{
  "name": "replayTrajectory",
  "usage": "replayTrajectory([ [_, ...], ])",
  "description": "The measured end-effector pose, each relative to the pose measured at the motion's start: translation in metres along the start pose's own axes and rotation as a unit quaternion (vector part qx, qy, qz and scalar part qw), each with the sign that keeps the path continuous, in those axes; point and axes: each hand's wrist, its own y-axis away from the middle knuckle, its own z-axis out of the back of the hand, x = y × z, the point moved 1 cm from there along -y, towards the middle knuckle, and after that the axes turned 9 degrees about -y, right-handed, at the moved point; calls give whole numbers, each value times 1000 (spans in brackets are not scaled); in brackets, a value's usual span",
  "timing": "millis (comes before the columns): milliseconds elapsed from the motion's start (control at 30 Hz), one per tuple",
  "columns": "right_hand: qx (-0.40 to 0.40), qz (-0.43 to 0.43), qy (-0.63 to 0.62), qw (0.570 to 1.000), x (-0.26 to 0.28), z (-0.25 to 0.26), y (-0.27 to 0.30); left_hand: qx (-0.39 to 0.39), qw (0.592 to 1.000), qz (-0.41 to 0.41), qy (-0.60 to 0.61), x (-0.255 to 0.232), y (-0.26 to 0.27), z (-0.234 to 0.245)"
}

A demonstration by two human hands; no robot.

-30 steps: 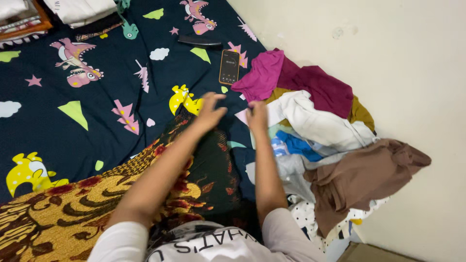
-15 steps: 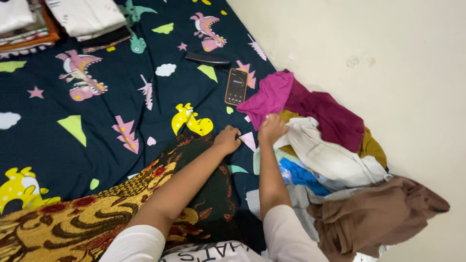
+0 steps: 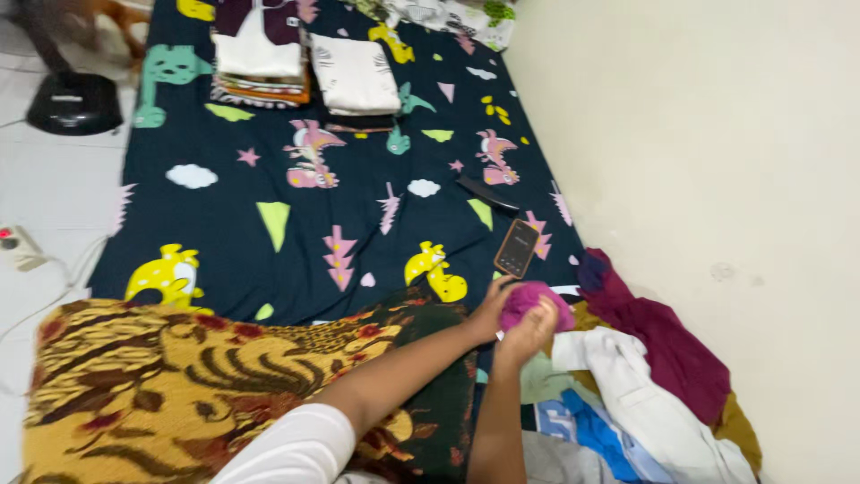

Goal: The person folds white and pink shirts by hand and places them in a stack on the bed.

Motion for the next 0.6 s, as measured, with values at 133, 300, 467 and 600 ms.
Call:
replayTrajectory([
  [133, 58, 37, -92, 993, 100, -73, 6, -37, 999, -36, -14, -6, -4, 60],
  [300, 226, 141, -300, 916, 190, -143, 22, -90, 989, -38, -110, 33, 28, 206],
  [467, 371, 155, -331, 854, 191, -224, 70, -59, 976, 59, -202, 98, 108, 348],
  [600, 553, 64, -123, 822, 88, -282, 132, 51, 924, 232, -300, 173, 191, 387],
])
